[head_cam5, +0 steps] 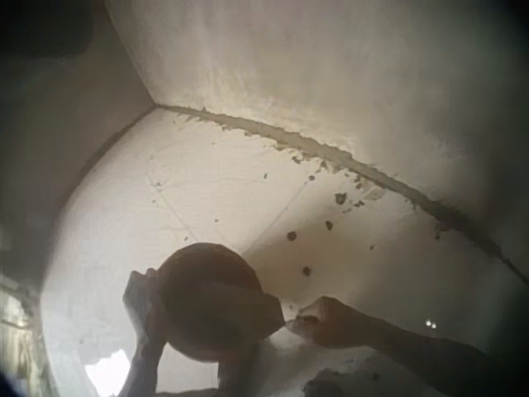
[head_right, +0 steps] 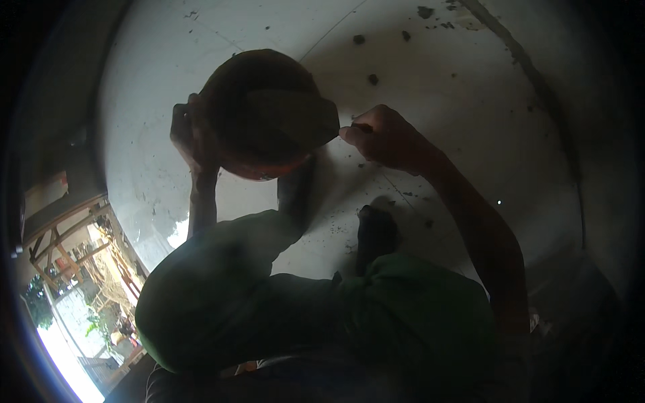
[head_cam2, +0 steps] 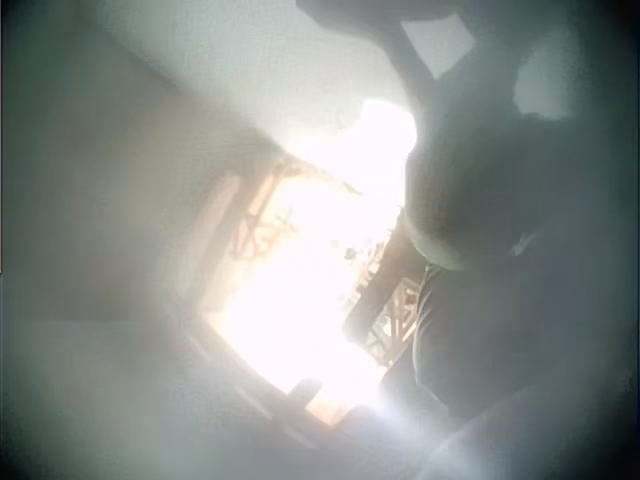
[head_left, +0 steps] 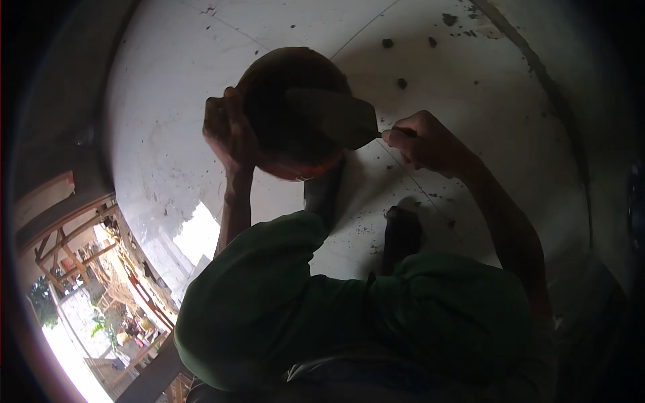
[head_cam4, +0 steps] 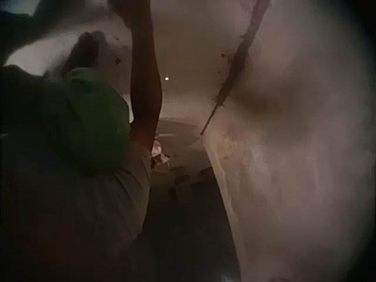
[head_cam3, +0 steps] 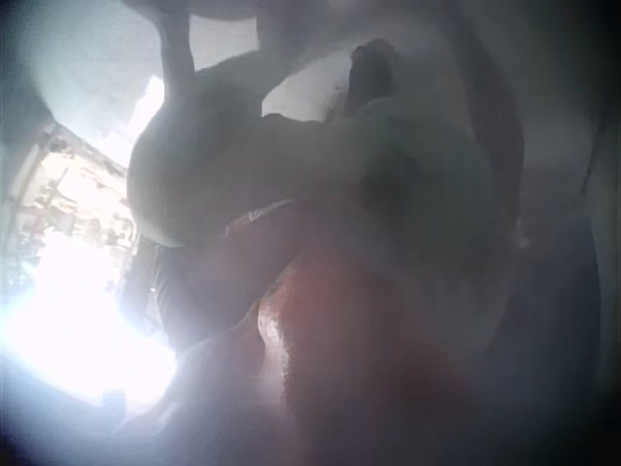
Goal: The person applies mortar to the joint between the floor tiles and the wall using a trowel. They scoop mortar from a bucket and smooth it along the edge of the wall.
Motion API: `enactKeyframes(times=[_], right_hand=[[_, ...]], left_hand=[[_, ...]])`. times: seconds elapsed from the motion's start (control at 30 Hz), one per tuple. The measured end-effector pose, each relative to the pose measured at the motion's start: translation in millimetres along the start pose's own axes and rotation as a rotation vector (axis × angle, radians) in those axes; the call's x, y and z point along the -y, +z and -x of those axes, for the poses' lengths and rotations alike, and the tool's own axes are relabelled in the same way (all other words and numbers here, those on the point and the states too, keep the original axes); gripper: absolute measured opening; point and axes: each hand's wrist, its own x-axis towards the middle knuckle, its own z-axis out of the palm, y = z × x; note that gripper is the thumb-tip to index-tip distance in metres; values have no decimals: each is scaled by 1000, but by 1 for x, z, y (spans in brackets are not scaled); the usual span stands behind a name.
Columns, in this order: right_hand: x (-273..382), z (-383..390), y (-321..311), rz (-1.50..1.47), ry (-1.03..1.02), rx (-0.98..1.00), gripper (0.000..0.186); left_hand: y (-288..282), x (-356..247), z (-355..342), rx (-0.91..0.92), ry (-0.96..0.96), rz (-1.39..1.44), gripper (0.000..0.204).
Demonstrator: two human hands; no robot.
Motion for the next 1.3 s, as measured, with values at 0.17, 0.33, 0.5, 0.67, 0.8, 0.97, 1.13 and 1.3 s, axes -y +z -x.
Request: enactKeyframes(times=[0.17,0.33,0.5,0.67,0.8,0.97,1.13,1.3], right_hand=[[-59,81,-43,310,-102,-128,38],[-127,199,-111,-150,305,-33,34],[-241,270,-198,-484,521,-785,39],[-221,257,-186,-250,530,-706,40],[-292,280,-198,87,432,-873,34],[-307,276,-202,686,515,-1091,28],[-331,250,-226,848,674,-1055,32],[-380,260,-279,906,649,-1096,36]], left_hand=[[-50,76,1,181,158,48,39],[-26,24,2,41,-162,-14,44],[-8,20,-3,104,-132,-165,45],[-19,11,0,75,-112,-253,47],[-12,2,7,4,-150,-178,46],[-23,20,2,-26,-97,-164,43],[-17,11,6,-26,-132,-99,42],[-15,12,0,5,-174,-161,42]])
